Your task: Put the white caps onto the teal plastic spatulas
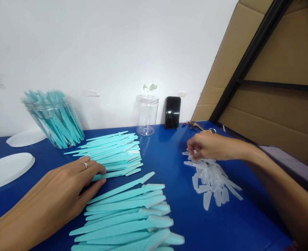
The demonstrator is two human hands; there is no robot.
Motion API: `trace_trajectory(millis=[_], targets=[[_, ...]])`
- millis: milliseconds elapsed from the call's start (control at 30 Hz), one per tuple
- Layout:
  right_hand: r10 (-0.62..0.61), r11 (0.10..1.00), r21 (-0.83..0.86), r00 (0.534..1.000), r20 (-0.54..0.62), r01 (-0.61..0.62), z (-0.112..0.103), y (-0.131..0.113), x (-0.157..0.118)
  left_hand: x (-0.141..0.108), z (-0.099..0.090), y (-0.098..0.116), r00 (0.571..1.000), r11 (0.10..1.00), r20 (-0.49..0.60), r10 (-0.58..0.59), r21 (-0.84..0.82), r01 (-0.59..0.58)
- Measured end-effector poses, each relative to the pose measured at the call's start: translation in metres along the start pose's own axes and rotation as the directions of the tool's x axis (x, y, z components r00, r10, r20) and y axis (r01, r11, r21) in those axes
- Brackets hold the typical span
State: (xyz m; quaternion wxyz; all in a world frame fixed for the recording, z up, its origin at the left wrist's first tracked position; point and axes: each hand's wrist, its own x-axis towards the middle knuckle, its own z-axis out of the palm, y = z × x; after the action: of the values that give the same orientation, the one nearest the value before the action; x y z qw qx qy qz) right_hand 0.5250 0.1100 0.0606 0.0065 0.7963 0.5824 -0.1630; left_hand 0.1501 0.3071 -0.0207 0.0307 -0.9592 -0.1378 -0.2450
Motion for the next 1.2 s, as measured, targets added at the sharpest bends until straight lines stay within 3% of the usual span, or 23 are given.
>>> trace_trajectory(millis=[133,267,367,500,600,667,933,1033,1200], targets=[[-0.038,0.999,-0.025,0.998,-0.044,0.037,0.005,0.000,0.004,0.006,-0.007,0.001,0.998,1.000,0.057,0.006,-0.022,-0.005],[-0.050,0.999,0.001,0.992,-0.117,0.050,0.007,-0.002,0.007,0.006,-0.006,0.001,0.999,1.000,0.043,0.025,-0.001,-0.025],[-0.062,0.969,0.219,0.973,-0.223,0.112,0.007,-0.011,0.006,0.005,-0.005,0.001,0.999,0.999,0.051,0.009,-0.039,-0.007],[-0.064,0.766,0.589,0.942,-0.329,0.258,0.015,-0.035,0.002,0.004,-0.007,0.002,0.998,0.996,0.064,0.013,-0.088,-0.008],[-0.045,0.614,0.748,0.957,-0.285,0.252,0.026,-0.053,0.000,0.002,-0.008,0.002,0.990,0.996,0.141,0.003,-0.092,0.010],[-0.054,0.558,0.794,0.966,-0.254,0.240,0.034,-0.060,0.001,0.000,-0.007,0.001,0.983,0.994,0.185,-0.018,-0.100,0.037],[-0.095,0.482,0.833,0.961,-0.258,0.272,0.044,-0.062,0.003,-0.005,-0.001,-0.005,0.975,0.993,0.216,-0.048,-0.095,0.070],[-0.100,0.418,0.872,0.966,-0.236,0.256,0.047,-0.063,0.004,-0.002,-0.002,-0.002,0.979,0.994,0.200,-0.027,-0.095,0.046],[-0.116,0.332,0.910,0.969,-0.220,0.246,0.054,-0.067,0.007,0.004,-0.007,0.006,0.996,0.995,0.085,0.024,-0.100,-0.015]])
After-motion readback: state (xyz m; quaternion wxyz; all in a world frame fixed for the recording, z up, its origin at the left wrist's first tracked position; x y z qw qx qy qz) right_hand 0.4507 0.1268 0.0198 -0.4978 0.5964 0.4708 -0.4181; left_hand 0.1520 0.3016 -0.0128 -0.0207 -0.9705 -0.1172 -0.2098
